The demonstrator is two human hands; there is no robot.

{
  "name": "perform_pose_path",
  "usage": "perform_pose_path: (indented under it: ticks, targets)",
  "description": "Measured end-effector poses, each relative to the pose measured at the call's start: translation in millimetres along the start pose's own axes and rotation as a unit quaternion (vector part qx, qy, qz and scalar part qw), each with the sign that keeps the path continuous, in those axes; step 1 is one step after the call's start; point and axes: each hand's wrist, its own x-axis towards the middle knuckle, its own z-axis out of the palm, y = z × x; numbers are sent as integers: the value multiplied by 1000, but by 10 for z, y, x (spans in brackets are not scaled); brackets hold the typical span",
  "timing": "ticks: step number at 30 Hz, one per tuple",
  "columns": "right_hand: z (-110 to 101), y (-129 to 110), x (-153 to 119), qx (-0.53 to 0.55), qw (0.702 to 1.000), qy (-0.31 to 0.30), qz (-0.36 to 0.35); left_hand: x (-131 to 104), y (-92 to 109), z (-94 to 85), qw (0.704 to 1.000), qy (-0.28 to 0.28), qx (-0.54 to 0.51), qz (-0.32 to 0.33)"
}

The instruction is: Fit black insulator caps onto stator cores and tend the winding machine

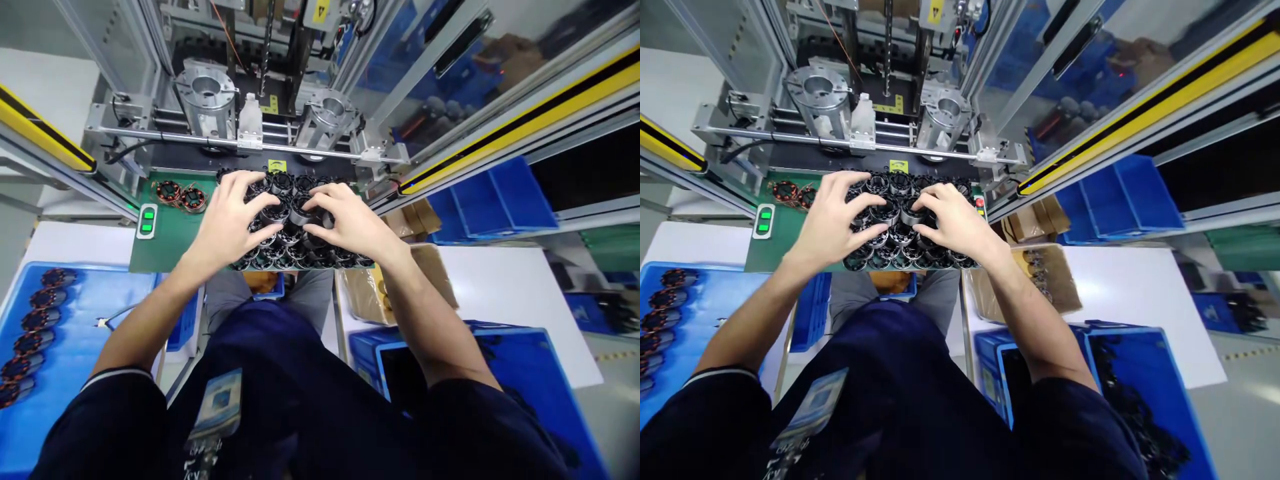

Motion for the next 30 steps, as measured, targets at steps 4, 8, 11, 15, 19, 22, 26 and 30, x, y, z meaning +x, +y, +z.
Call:
perform_pose_path:
  ticks: [4, 8, 11, 15, 19, 22, 26, 30]
  targets:
    - [36, 147, 84, 28, 999, 3, -21, 167, 33, 257, 1000, -3, 0, -2]
    - [-122, 139, -47, 106, 988, 99, -52, 4, 118, 103, 985, 83, -151, -9]
    - [-269, -22, -196, 228, 955, 158, -104, -215, 381, -141, 944, 112, -311, -2]
    - [-306, -221, -302, 394, 897, 140, -142, -423, 727, -391, 918, 104, -379, 48]
    - [-192, -263, -342, 497, 842, 137, -158, -496, 857, -479, 926, 96, -356, 80]
    - [-147, -255, -378, 507, 835, 136, -167, -515, 857, -493, 932, 86, -339, 90]
    - [-160, -259, -413, 494, 850, 135, -126, -532, 834, -494, 932, 79, -342, 87]
    - [-154, -321, -381, 523, 835, 117, -120, -526, 784, -450, 910, 60, -406, 59]
